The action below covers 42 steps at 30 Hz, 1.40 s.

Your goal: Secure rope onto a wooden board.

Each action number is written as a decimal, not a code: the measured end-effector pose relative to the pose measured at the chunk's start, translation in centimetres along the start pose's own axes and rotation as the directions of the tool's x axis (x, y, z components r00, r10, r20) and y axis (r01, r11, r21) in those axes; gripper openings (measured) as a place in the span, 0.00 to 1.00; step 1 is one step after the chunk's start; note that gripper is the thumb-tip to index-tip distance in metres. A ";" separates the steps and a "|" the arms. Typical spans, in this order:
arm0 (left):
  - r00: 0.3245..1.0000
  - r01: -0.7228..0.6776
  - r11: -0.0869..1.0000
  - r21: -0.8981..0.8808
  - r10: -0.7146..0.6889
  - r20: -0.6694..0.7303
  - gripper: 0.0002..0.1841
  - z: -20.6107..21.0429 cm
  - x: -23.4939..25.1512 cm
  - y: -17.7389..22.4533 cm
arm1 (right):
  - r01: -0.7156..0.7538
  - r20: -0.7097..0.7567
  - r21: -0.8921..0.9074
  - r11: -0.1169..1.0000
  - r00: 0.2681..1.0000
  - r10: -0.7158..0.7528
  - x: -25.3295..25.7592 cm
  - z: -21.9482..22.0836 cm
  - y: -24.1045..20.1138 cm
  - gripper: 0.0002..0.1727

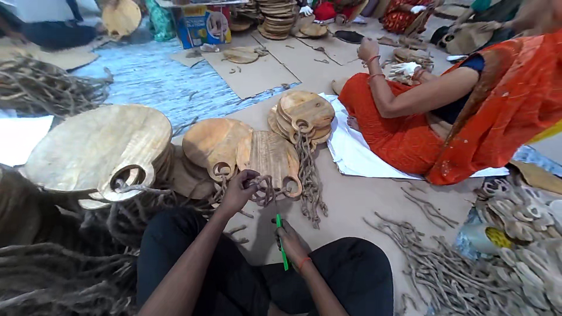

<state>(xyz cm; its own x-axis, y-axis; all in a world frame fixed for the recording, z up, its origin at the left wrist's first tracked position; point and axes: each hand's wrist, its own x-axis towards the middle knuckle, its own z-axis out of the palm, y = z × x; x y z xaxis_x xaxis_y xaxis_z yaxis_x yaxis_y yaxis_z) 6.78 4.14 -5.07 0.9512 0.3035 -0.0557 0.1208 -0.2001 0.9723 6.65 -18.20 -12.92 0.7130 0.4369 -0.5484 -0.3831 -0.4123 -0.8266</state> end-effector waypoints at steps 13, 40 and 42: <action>0.995 0.028 0.993 -0.118 -0.015 0.104 0.13 0.6 -0.9 -0.4 | 0.004 0.097 0.375 0.927 0.994 -0.043 -0.5 1.3 -5.1 0.18; 0.940 0.241 0.960 -0.145 -0.193 0.281 0.08 2.8 -1.7 -1.1 | 0.215 -0.059 0.425 0.879 0.976 -0.211 0.4 1.2 -3.2 0.16; 0.934 0.229 0.964 -0.134 -0.179 0.310 0.08 2.8 -1.6 -1.1 | 0.230 -0.080 0.420 0.878 0.973 -0.217 0.1 1.2 -3.3 0.20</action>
<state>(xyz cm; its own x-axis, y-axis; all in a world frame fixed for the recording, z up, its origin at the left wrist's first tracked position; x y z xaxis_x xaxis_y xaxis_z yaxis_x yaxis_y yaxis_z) 5.89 1.25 -6.72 0.9545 0.0306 -0.2967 0.2968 0.0012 0.9549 7.27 -15.80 -10.39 0.8237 0.4507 -0.3441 -0.4189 0.0746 -0.9050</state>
